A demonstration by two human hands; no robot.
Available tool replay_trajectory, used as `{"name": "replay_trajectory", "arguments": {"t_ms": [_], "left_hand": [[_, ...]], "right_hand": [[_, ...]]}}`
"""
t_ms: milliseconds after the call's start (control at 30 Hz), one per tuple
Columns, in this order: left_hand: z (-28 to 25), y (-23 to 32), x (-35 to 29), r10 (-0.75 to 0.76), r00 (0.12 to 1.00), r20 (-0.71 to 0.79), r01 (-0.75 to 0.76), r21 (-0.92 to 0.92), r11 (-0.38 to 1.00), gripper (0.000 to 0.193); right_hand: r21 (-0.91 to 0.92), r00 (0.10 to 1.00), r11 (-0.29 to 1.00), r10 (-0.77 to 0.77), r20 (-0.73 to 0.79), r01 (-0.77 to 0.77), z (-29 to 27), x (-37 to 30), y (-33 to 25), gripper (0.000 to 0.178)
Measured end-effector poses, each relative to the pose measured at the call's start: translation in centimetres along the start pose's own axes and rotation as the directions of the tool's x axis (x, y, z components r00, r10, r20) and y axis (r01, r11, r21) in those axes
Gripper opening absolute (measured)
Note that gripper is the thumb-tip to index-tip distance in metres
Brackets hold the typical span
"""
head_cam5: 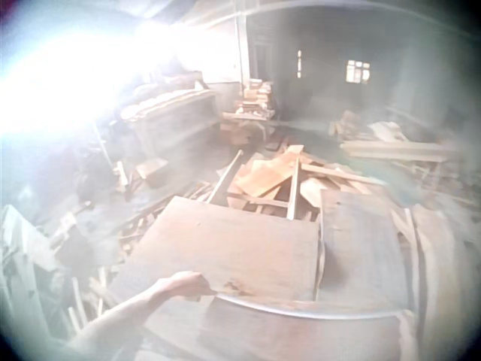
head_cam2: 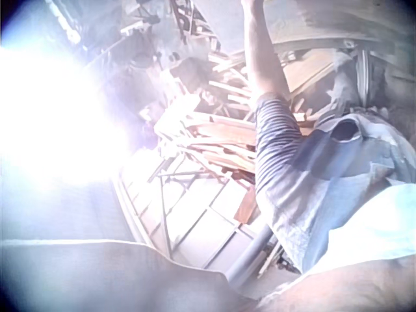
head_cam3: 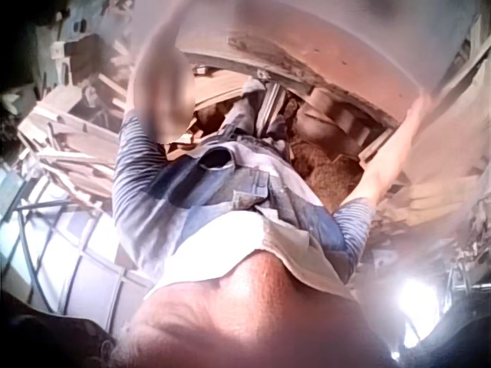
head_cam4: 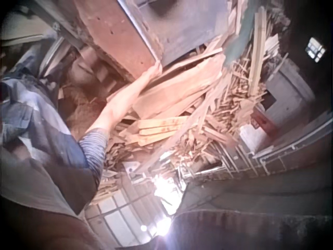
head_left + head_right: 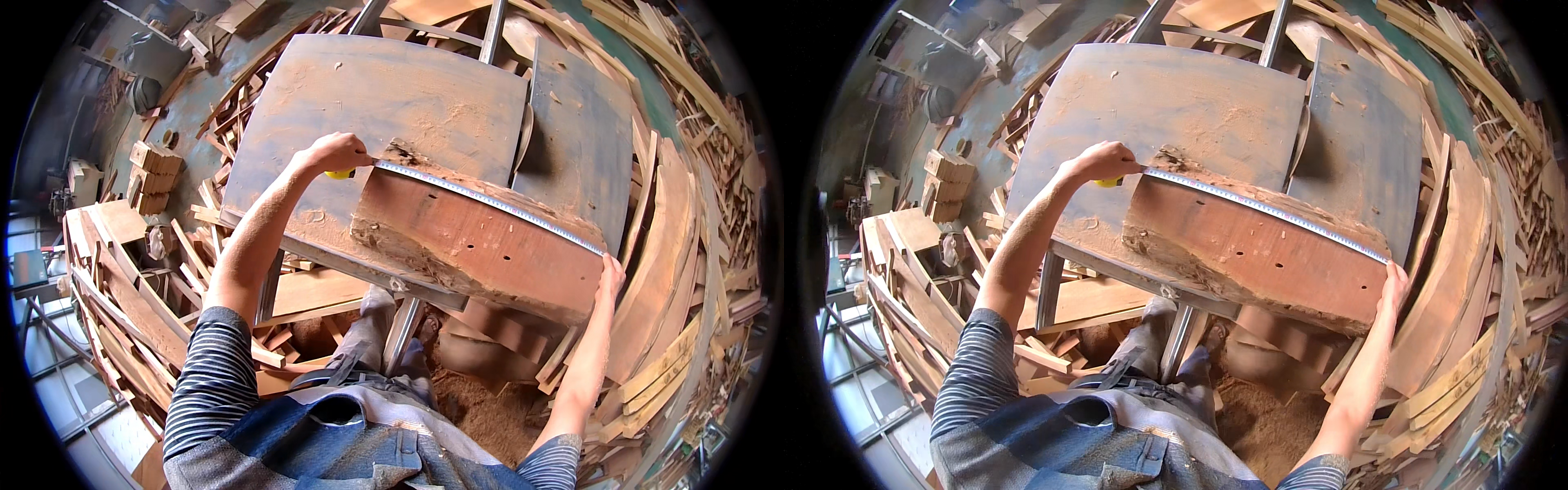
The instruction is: The person picks up a tape measure from a table and uses it to measure the length and width of a large wooden block resting on a workbench.
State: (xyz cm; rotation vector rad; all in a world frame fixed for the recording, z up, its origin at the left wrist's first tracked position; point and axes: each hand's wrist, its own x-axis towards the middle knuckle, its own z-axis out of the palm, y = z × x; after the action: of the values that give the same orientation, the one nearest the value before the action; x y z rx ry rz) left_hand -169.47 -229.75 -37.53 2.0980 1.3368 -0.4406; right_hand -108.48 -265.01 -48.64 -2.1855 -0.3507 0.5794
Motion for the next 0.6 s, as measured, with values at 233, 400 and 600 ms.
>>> {"name": "replay_trajectory", "arguments": {"t_ms": [233,400,600], "left_hand": [[0.1,-0.2,0.2,0.011,1.000,0.006,-0.011,-0.030,0.999,0.037],[0.8,0.3,0.3,0.073,0.994,-0.080,-0.073,-0.004,0.997,0.035],[1.9,2.0,-6.0,0.170,0.969,-0.177,-0.191,-0.106,0.976,0.033]], "right_hand": [[0.001,0.992,0.995,-0.102,-0.072,0.103,-0.3,2.0,2.8,0.027],[0.037,0.996,0.999,-0.016,-0.085,0.019,-1.5,1.4,3.0,0.026],[0.278,0.990,0.960,0.071,-0.126,-0.034,-2.2,-4.7,-1.7,0.022]]}}
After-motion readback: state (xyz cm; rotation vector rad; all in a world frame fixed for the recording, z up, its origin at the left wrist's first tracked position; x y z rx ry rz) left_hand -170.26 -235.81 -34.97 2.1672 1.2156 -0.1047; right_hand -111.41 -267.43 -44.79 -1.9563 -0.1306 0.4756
